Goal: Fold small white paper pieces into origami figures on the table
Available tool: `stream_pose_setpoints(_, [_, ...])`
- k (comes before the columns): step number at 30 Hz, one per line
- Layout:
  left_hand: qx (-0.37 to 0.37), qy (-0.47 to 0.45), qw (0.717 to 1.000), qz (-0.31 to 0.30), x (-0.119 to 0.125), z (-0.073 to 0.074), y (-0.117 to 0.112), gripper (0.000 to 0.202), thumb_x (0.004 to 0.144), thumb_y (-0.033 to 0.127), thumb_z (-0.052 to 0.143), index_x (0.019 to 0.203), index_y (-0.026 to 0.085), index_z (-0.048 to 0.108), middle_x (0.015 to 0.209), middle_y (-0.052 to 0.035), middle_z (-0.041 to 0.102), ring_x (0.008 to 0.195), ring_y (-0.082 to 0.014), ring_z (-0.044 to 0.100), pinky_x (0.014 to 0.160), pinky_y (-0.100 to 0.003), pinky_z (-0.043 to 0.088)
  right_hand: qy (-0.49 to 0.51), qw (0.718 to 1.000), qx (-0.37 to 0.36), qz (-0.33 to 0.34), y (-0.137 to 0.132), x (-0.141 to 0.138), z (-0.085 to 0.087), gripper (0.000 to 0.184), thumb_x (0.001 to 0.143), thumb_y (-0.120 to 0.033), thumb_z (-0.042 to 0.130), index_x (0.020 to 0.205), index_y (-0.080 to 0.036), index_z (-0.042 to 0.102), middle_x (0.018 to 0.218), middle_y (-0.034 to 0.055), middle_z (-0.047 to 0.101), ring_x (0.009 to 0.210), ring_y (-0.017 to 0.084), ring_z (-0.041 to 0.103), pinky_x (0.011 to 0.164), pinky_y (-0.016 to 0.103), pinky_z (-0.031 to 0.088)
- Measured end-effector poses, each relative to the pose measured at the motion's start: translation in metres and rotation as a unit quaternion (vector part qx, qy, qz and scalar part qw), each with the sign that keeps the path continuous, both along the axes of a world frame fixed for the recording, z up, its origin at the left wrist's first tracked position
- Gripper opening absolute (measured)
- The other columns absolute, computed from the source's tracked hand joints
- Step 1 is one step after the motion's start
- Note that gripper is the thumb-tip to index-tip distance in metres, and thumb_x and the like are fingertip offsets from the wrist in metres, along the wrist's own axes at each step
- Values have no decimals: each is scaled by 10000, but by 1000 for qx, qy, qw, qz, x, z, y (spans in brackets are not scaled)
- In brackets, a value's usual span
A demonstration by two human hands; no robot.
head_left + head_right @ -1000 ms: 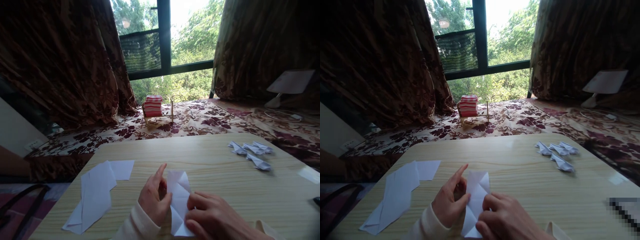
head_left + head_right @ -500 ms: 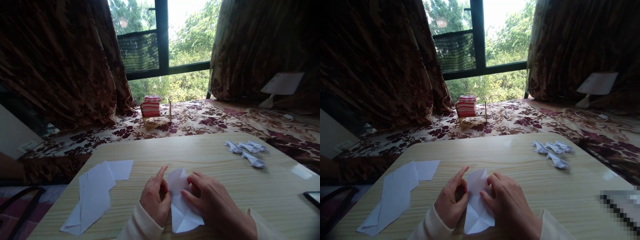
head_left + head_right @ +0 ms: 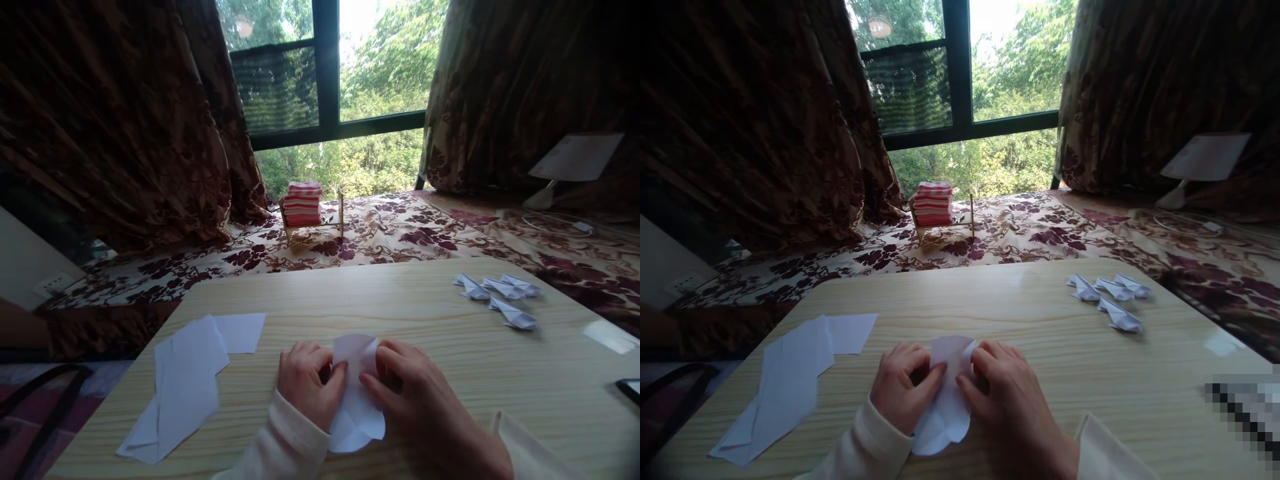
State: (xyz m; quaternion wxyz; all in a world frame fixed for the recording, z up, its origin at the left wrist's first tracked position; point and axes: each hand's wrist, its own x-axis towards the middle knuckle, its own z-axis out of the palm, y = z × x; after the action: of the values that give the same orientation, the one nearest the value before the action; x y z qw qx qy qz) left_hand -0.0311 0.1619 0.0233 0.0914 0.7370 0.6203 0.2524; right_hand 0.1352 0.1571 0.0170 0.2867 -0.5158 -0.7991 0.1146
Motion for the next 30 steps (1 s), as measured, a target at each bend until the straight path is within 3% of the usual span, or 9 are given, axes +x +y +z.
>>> stream_pose_setpoints(4, [-5, 5, 1000, 26, 6, 2, 3, 259, 722, 254, 553, 497, 180, 447, 569, 0, 539, 670, -174, 497, 643, -300, 284, 15, 999, -17, 23, 2, 1, -2, 246, 783, -210, 561, 568, -187, 445, 678, -4, 529, 666, 148, 495, 638, 275, 366])
stream_pose_setpoints(12, [-28, 20, 999, 26, 9, 5, 1, 197, 664, 223, 580, 519, 184, 452, 590, 1, 556, 706, -191, 501, 659, -309, 271, 40, 999, -34, 7, 7, 3, 4, 205, 800, -216, 535, 597, -191, 541, 677, 7, 547, 673, 160, 504, 633, 292, 368])
stream_pose_setpoints(22, [-23, 38, 998, 40, 13, 4, 2, 206, 684, 241, 576, 528, 190, 451, 596, 3, 569, 711, -200, 511, 647, -317, 280, 93, 995, -30, 13, 11, 1, -3, 99, 745, -194, 593, 649, -209, 578, 702, 0, 554, 696, 165, 525, 636, 289, 366])
stream_pose_setpoints(30, [-50, -3, 997, 53, 13, 9, 7, 78, 667, 219, 575, 699, 206, 645, 698, -21, 662, 763, -229, 556, 690, -344, 336, 88, 995, -37, 16, 12, -2, 0, 139, 725, -135, 570, 607, -207, 558, 711, 2, 547, 718, 174, 514, 658, 309, 351])
